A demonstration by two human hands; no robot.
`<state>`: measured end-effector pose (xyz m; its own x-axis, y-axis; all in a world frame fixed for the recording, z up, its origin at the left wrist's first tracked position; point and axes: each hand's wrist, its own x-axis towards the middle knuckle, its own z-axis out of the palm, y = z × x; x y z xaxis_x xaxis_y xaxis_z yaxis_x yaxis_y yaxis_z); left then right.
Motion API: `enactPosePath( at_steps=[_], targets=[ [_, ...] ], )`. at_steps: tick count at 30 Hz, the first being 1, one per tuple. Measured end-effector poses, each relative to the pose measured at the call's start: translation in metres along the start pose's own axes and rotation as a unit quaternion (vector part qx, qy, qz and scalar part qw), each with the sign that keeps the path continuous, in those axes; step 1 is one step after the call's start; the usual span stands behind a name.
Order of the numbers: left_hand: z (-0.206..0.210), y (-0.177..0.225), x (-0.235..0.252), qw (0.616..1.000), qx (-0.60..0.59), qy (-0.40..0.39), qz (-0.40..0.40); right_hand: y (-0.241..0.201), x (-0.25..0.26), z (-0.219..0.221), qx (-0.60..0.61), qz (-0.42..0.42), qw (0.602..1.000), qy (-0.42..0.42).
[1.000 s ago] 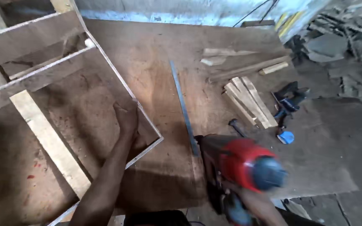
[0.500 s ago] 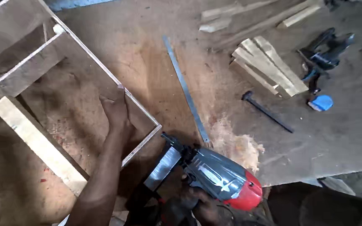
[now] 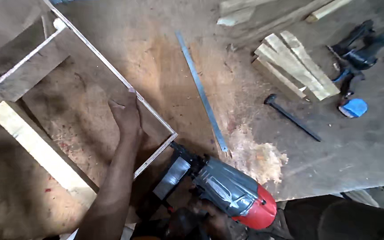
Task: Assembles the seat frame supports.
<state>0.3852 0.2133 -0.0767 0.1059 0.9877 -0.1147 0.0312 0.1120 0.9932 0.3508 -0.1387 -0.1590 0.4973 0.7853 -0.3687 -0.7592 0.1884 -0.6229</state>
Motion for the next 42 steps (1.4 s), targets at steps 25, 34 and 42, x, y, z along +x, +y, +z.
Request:
enactPosePath(
  at_steps=[25,34,42],
  targets=[
    [-0.003,-0.007,0.005,1.0,0.001,-0.008,0.022,0.013,-0.005,-0.005,0.038,0.022,0.999,-0.013],
    [0.0,-0.004,0.003,1.0,-0.014,-0.007,0.017,0.018,-0.006,-0.007,0.034,0.037,0.998,-0.044],
    [0.001,0.0,0.002,1.0,-0.009,-0.009,0.008,-0.012,-0.021,-0.009,-0.032,0.063,0.997,-0.011]
  ],
)
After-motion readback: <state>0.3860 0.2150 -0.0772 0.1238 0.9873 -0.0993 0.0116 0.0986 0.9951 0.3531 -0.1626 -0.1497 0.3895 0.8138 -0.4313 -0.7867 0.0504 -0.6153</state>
